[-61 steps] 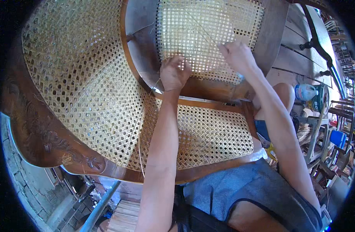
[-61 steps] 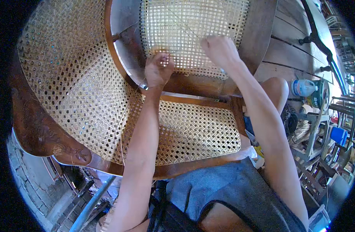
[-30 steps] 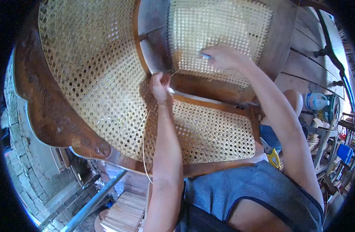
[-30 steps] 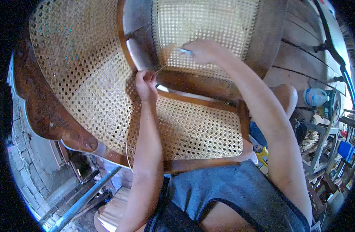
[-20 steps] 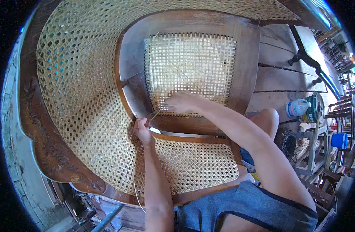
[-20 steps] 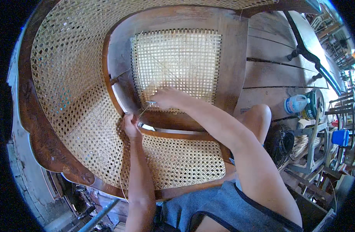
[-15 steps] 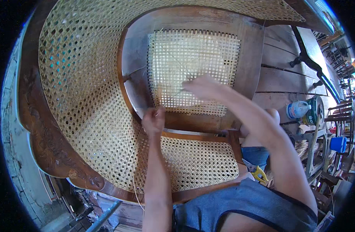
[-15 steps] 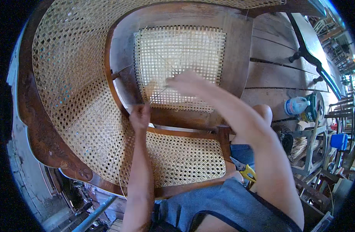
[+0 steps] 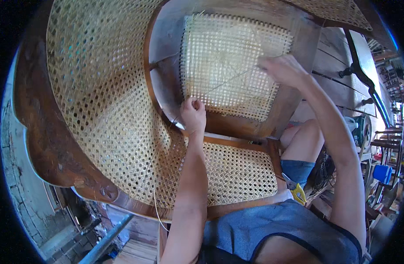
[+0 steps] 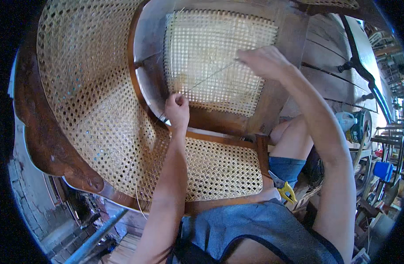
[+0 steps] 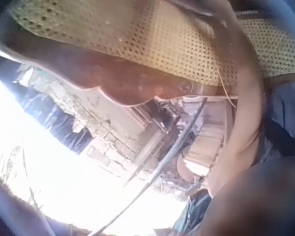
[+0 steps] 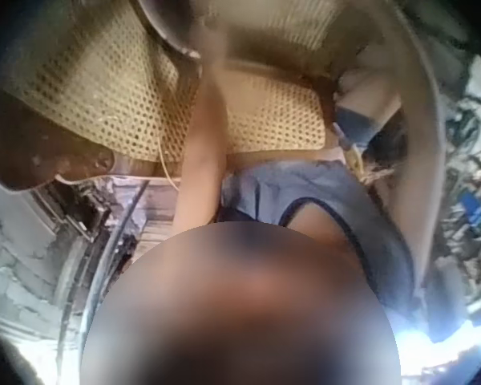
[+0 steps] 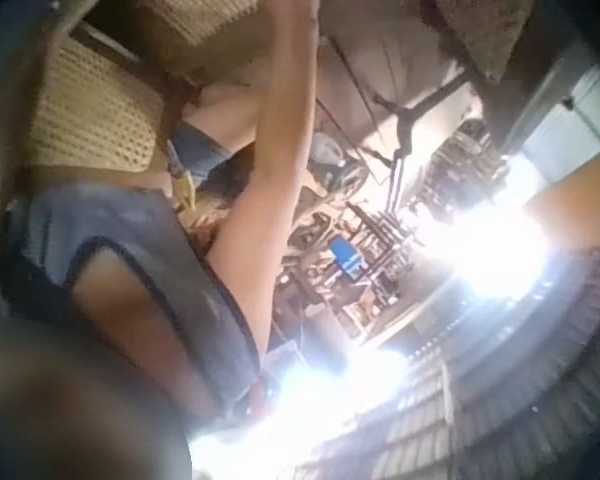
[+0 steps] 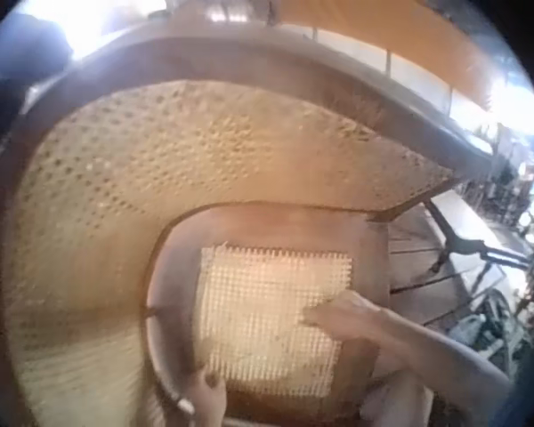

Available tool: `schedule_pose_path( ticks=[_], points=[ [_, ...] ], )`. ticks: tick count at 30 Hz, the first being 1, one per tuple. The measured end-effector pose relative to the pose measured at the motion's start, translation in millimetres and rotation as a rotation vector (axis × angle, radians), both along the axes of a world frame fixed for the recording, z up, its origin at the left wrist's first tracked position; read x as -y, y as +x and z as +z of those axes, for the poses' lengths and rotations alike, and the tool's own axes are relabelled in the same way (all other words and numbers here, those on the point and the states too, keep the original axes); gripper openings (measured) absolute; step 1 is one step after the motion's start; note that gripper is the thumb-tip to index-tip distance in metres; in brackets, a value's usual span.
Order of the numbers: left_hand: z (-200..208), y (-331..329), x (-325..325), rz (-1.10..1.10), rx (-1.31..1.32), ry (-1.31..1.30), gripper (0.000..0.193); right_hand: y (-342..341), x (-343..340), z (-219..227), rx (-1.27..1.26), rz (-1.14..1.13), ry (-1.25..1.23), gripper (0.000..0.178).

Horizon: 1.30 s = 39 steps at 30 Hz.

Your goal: The person is weaving a new rattan or cane seat into a wooden chair frame.

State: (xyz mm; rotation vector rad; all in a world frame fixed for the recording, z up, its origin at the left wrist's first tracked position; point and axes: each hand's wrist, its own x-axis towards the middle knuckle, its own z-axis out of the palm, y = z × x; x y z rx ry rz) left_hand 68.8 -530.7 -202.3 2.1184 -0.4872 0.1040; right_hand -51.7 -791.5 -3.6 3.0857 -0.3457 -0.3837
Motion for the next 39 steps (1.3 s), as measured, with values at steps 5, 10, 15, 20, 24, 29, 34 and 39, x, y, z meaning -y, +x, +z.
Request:
schedule_pose_path(
  ticks=[5,10,15,20,24,29,34,39],
  points=[
    [-4.5,1.3,0.7,-0.05,0.169,0.139,0.013,-7.7,13.8,-3.5,0.07,0.039,-0.034,0.015],
    [-8.0,2.2,-1.9,-0.063,0.097,0.164,0.016,-26.7,44.0,7.5,0.136,-0.057,-0.162,0.02],
    [-4.0,2.2,-2.4,-0.03,-0.03,0.018,0.013,-36.8,58.1,11.9,0.258,-0.007,-0.124,0.028],
    [28.2,10.5,10.3,0.057,-0.17,-0.084,0.013,-31.6,42.6,30.1,0.374,-0.08,0.059,0.027],
    [196.1,-19.5,58.4,-0.978,-0.604,-0.756,0.009,-55.9,5.1,59.2,0.546,-0.462,0.546,0.025],
    [350.1,-90.6,-6.9,-1.81,-1.122,-1.049,0.032,-61.4,-27.2,53.4,0.825,-0.396,0.86,0.017],
    [386.2,-139.5,-5.3,-1.758,-1.192,-1.525,0.026,-75.4,-38.6,51.7,0.954,-0.468,1.104,0.014],
    [369.6,-153.9,29.8,-2.235,-1.151,-1.76,0.027,-72.4,-49.6,50.5,1.195,-0.404,0.857,0.011]
  ],
)
